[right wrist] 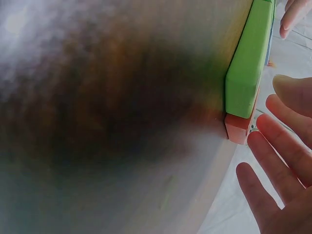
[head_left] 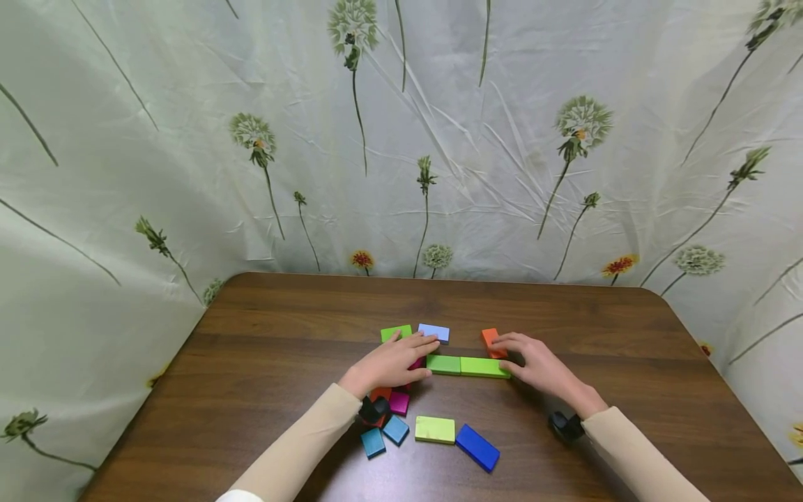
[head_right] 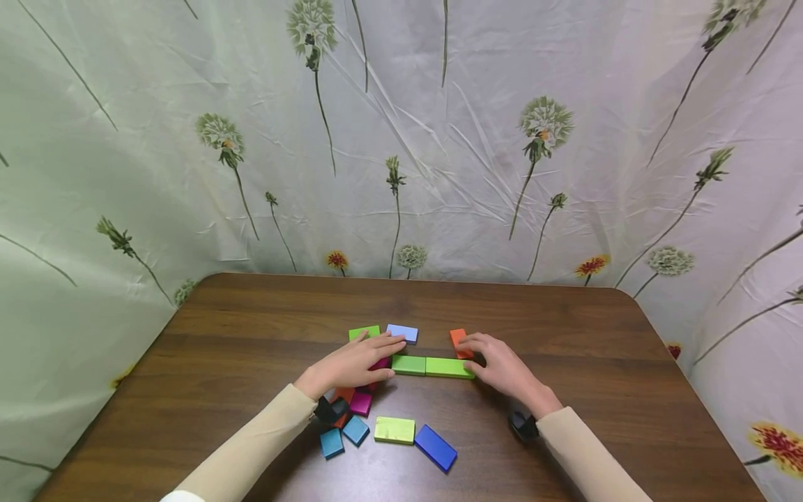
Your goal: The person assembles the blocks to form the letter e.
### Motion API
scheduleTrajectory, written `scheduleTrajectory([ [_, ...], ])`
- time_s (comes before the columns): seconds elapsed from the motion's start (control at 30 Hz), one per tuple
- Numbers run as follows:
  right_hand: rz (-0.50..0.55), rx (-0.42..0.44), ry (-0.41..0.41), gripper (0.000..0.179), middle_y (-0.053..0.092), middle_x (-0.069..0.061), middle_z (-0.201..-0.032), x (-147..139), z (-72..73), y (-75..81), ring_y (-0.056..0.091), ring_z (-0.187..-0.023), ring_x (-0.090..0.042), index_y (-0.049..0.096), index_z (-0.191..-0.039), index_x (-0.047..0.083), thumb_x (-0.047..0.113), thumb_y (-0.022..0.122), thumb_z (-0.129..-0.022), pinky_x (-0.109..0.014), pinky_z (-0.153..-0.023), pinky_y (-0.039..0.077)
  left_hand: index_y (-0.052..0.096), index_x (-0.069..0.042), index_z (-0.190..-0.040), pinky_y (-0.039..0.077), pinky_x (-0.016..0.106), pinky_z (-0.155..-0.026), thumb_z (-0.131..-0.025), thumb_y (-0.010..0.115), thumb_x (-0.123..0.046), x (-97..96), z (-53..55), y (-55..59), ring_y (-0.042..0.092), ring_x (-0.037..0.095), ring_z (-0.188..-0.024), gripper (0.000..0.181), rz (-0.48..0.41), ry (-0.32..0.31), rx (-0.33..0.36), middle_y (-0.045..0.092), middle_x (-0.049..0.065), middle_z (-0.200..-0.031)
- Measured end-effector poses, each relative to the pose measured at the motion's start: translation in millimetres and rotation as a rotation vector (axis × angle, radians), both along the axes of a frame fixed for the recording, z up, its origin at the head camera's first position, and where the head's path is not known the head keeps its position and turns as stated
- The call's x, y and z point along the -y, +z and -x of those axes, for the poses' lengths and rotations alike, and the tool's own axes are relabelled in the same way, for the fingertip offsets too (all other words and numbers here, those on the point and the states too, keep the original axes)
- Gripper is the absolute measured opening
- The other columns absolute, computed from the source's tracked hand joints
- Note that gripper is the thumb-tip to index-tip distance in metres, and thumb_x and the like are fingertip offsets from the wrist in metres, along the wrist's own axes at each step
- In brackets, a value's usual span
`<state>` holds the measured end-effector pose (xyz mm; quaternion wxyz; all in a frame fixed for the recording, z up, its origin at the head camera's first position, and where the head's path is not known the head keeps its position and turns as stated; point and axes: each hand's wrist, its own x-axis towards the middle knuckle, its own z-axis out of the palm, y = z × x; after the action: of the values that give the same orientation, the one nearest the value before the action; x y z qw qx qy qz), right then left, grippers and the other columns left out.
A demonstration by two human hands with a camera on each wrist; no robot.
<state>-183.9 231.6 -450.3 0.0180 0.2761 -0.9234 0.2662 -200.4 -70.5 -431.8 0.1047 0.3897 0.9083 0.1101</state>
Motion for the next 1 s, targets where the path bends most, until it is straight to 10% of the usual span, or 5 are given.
scheduleTrajectory([
  [0.6,-0.021,-0.027,0.018,0.029,0.059,-0.014,-0.121,-1,-5.3,-4.7,0.054,-0.114,-0.035,0.07,-0.112,0.004,0.004,0.071,-0.084,-0.05,-0.091,0.045,0.045,-0.011,-0.144,0.017,0.056,-0.11,-0.1,0.052,-0.025,-3.8,27.1,-1.3,0.028,0.026,-0.139,0.046,-0.045,0.017,0.001,0.035,0.004,-0.151],
  [1.0,0.004,-0.025,0.03,0.03,0.059,-0.014,-0.122,-3,-4.8,-6.8,0.054,-0.114,-0.035,0.069,-0.114,0.003,0.003,0.071,-0.084,-0.051,-0.09,0.045,0.059,-0.007,-0.131,0.044,0.03,-0.096,-0.092,0.065,-0.01,-10.0,60.7,-3.7,0.054,0.019,-0.119,0.04,-0.147,-0.003,-0.005,0.059,0.008,-0.129],
])
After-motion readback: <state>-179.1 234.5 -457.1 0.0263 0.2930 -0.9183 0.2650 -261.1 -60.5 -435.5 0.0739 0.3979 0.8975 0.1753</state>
